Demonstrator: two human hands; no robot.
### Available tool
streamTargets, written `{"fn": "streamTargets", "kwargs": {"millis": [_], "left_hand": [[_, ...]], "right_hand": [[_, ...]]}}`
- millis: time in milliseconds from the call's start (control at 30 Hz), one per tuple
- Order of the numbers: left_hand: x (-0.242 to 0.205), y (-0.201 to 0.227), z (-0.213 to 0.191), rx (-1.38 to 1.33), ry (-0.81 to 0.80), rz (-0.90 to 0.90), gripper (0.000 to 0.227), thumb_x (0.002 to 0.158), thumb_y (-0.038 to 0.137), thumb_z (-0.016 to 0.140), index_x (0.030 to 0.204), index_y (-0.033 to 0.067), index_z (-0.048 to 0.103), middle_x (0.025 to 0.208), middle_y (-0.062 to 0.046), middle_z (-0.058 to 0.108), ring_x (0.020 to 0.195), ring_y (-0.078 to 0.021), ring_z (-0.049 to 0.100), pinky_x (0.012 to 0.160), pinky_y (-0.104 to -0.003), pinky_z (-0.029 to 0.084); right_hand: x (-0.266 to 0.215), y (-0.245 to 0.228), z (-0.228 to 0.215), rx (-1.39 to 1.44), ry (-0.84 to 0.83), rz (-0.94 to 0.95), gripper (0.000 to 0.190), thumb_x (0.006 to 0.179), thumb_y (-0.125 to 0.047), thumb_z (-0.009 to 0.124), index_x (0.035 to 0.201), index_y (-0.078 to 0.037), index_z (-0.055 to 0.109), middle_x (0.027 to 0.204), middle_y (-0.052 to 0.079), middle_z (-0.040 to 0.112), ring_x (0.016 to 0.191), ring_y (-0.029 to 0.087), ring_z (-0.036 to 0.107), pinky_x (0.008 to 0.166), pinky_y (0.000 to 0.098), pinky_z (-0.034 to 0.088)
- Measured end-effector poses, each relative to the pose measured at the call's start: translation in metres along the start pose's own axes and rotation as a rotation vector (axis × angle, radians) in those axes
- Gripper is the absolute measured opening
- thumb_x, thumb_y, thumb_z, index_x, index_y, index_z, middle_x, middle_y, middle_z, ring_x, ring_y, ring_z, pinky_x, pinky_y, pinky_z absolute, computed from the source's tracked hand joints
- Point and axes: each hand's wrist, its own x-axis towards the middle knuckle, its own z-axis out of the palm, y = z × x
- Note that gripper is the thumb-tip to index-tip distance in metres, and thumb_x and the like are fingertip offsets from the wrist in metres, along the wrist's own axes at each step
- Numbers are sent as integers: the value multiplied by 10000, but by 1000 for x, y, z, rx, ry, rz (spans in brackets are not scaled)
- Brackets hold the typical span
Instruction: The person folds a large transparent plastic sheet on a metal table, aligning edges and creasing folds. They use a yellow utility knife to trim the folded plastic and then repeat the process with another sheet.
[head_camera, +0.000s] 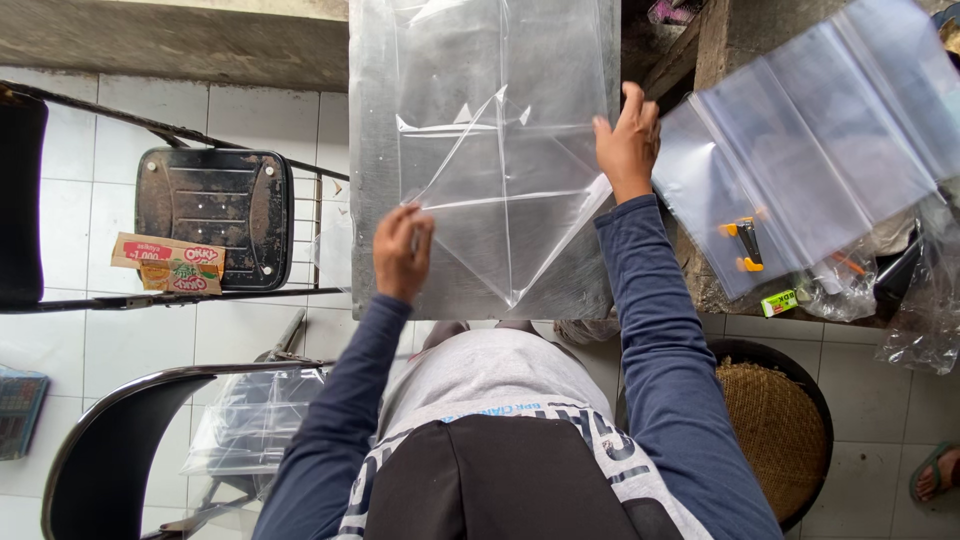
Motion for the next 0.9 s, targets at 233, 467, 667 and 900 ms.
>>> {"fn": "streamTargets", "kwargs": {"millis": [233, 467, 667, 900], "left_hand": [[146, -94, 20, -369, 95, -372, 275, 1087, 281, 551, 1006, 60, 694, 1077, -90, 736, 934, -134, 682, 818, -283, 589], [245, -153, 63, -380, -36, -649, 537, 1022, 523, 577, 890, 31, 746, 841, -33, 739, 768, -107, 644, 720, -229, 511], [306, -186, 99, -477, -155, -798, 638, 941, 629, 634, 828, 10, 743, 747, -67, 709, 669, -116, 654, 645, -241, 532], [343, -192, 113, -483, -182, -576, 198, 900, 201, 746, 834, 16, 775, 718, -45, 771, 623, -85, 703, 625, -240, 563]], "right_hand": [[-65, -72, 24, 19, 399, -728, 547, 1100, -416, 541, 1529, -106, 400, 1533, 206, 425, 1418, 350, 418, 1226, 505, 289], [-204, -106, 46, -204, -422, -1023, 681, 1011, -665, 341, 1614, -368, 235, 1710, -18, 171, 1574, 186, 61, 1280, 460, -77], [-193, -107, 43, -186, -649, -944, 689, 971, -691, 311, 1586, -388, 243, 1684, -24, 178, 1554, 177, 72, 1265, 473, -67], [-190, -111, 41, -112, -663, -905, 696, 945, -719, 306, 1569, -418, 241, 1684, -52, 179, 1551, 171, 78, 1272, 469, -49]]}}
